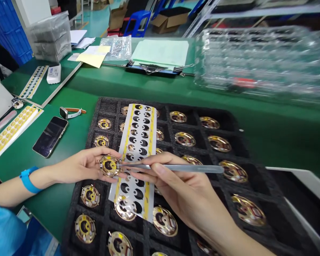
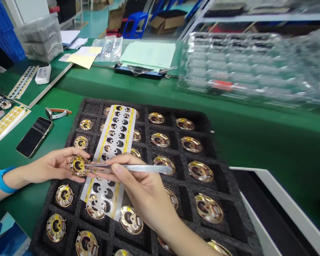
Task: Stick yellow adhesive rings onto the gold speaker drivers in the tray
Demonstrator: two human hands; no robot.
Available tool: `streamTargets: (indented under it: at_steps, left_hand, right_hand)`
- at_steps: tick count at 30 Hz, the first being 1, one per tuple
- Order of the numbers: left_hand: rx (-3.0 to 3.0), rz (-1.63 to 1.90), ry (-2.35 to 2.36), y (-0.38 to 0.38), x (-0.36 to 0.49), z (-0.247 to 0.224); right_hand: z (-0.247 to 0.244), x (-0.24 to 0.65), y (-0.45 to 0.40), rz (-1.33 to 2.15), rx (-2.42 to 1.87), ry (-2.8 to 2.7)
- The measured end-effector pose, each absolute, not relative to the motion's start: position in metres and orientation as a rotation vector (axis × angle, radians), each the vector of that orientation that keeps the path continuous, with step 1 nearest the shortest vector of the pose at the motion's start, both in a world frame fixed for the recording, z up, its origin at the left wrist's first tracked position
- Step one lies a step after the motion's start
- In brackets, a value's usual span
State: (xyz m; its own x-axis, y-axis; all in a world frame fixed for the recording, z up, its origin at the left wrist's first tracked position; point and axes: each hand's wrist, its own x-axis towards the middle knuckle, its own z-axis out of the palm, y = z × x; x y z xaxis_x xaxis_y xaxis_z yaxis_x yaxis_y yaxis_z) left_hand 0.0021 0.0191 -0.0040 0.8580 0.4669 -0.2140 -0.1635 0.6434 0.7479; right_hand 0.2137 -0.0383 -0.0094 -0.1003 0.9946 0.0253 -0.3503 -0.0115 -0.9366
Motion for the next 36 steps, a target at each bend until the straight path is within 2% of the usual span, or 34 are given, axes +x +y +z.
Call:
streamTargets:
  at_steps: [14,36]
  left_hand:
    - [0.762,0.335,0.358,0.019,0.004,-0.001]
    - [0.848,0.392,0.456,0.014,0.010,-0.005]
  right_hand:
    - [-0.011,0.221,-0.049,1.415,-0.902,-1.098]
    - [-0.002,0.213,-0.053,1.024,-1.127,-1.315]
